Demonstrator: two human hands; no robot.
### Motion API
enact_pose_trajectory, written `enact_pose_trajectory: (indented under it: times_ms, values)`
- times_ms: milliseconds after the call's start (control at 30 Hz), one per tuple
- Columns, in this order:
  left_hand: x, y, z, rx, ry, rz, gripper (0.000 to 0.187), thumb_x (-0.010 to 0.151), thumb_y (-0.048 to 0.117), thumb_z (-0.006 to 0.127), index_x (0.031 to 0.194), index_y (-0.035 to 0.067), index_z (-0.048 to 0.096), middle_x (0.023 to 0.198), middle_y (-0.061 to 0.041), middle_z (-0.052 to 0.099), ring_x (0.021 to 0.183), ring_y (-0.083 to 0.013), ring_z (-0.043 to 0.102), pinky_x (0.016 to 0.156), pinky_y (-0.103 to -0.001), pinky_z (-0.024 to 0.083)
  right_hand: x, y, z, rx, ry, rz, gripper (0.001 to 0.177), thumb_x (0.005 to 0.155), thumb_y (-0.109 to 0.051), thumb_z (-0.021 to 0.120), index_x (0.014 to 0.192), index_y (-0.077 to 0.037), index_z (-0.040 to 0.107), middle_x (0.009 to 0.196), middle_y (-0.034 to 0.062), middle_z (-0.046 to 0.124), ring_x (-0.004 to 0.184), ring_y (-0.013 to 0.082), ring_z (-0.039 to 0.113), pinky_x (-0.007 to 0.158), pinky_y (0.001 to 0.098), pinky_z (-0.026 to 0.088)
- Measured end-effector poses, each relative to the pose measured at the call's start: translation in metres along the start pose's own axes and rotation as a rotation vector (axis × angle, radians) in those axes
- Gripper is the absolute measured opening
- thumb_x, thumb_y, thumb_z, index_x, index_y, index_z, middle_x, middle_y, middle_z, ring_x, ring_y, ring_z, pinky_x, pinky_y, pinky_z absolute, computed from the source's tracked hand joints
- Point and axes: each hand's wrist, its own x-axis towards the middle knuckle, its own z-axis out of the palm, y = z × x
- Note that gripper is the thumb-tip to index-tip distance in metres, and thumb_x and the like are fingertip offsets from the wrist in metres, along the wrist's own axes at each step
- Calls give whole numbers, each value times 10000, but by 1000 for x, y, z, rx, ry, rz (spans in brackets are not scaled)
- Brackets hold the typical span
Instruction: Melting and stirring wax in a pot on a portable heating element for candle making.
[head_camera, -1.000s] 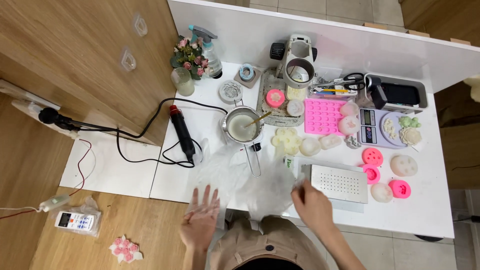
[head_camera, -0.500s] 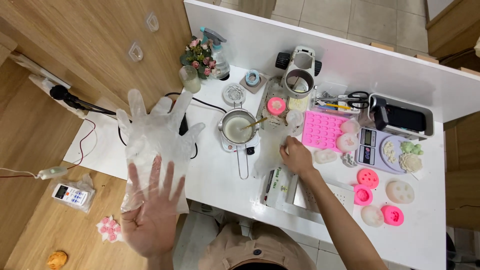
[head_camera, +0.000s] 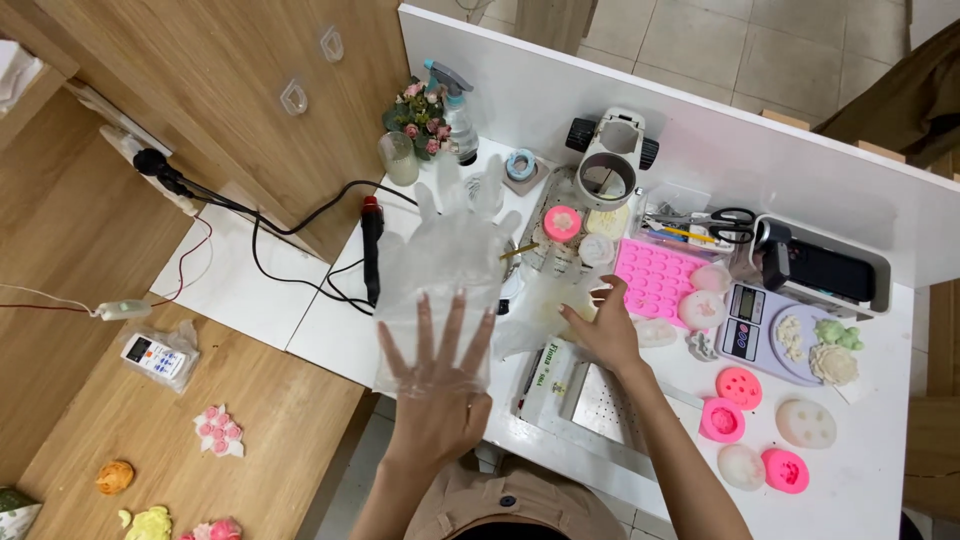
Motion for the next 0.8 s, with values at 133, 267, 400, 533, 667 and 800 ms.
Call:
enact_pose_trajectory:
  times_ms: [133,267,400,533,667,800]
  values:
    - [22,20,11,21,-41,147,927,790,413,548,1628,232,194,1711,-62,55,1558,-333,-74,1148,-752,-112,-36,-25,-23,120,294,-276,483,911,-193,748,1253,21,481,1024,168,675,934,290,697,818,386,551]
    - [39,32,26,113,1,227,940,850,531,576,1659,241,193,1736,-38,54,1586,-301,-69,1180,-727,-81,-88,-47,-17,187,343,-421,217,885,-48,708,1047,25,584,911,133,659,817,254,684,732,358,554]
    - [58,49,8,-154,66,261,866,924,497,556,1652,237,165,1730,-60,70,1589,-338,-63,1179,-726,-53,-127,-61,4,204,391,-796,273,731,9,755,970,57,631,771,129,649,656,250,644,560,355,497]
    - [52,49,54,-1083,-114,221,674,1132,341,317,1721,197,22,1830,-143,21,1716,-386,26,1377,-631,82,-147,-59,29,288,301,-803,410,769,24,746,1126,48,544,878,150,674,729,255,651,641,349,513]
    - [70,69,23,-2219,-190,-188,764,998,329,333,1668,269,-28,1747,-156,156,1601,-422,174,1290,-567,160,-157,-48,38,543,269,-593,379,880,67,670,1211,28,488,838,111,619,721,192,608,653,314,524]
    - [76,64,22,-2505,-224,-117,743,988,379,276,1645,413,-69,1722,-163,166,1503,-503,301,1235,-593,256,-157,-85,0,687,283,-398,355,976,16,544,1304,44,412,770,88,642,646,129,625,618,248,514]
